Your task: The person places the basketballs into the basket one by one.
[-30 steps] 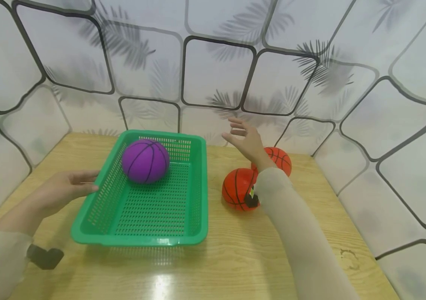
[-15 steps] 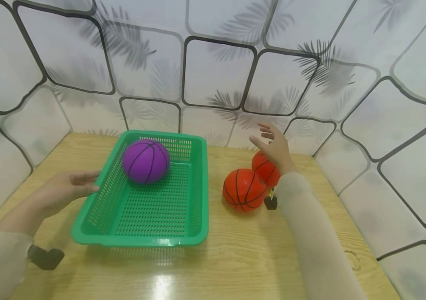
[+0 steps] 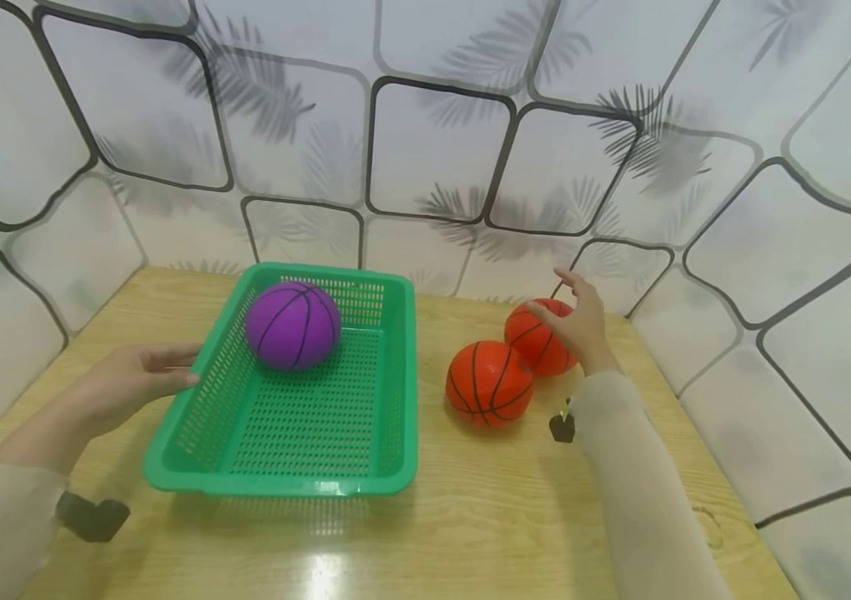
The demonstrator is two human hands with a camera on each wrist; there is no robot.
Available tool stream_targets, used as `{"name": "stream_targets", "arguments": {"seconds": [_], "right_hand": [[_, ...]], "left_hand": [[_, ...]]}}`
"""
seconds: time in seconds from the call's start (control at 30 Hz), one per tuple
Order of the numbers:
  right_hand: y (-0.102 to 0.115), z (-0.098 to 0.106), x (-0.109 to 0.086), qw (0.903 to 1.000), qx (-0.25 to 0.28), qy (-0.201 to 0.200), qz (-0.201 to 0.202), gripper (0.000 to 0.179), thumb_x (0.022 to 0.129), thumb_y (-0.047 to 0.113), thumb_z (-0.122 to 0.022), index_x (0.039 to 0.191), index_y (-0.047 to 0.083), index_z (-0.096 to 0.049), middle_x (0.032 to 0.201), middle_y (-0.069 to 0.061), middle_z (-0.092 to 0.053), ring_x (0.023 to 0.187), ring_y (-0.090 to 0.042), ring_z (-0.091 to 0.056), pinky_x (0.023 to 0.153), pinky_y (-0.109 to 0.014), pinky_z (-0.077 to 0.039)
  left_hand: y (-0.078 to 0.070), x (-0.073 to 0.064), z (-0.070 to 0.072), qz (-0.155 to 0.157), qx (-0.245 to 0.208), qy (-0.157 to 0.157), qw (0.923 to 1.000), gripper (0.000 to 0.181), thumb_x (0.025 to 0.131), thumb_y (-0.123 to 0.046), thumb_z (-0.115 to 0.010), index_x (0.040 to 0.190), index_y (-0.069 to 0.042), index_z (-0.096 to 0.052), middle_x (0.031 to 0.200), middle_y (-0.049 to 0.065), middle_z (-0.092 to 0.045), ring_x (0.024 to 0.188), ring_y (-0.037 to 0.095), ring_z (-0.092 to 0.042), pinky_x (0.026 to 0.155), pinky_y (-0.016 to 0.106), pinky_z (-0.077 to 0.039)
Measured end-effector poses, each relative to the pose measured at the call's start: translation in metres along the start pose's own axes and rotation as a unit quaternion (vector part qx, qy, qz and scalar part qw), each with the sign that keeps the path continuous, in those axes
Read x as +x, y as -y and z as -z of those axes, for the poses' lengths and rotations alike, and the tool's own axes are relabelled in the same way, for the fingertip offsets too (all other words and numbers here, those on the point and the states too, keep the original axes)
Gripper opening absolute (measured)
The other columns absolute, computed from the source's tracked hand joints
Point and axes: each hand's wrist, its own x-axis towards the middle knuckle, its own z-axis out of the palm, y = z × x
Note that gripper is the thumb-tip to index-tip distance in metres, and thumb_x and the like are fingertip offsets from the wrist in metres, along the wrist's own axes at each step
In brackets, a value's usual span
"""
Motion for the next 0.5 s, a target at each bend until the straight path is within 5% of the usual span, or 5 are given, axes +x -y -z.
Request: {"name": "stream_targets", "arguments": {"seconds": [0.5], "right_hand": [[-0.039, 0.001, -0.02, 0.9958, -0.021, 0.039, -0.08, 0.092, 0.075, 0.033, -0.082, 0.149, 0.013, -0.031, 0.15, -0.018, -0.027, 0.136, -0.041, -0.016, 0.103, -0.066, -0.023]], "left_hand": [[0.0, -0.002, 0.0, 0.006, 0.004, -0.007, 1.0, 0.068, 0.097, -0.037, -0.055, 0.147, 0.002, -0.029, 0.139, 0.03, -0.041, 0.127, 0.054, -0.031, 0.096, 0.072, -0.026]]}}
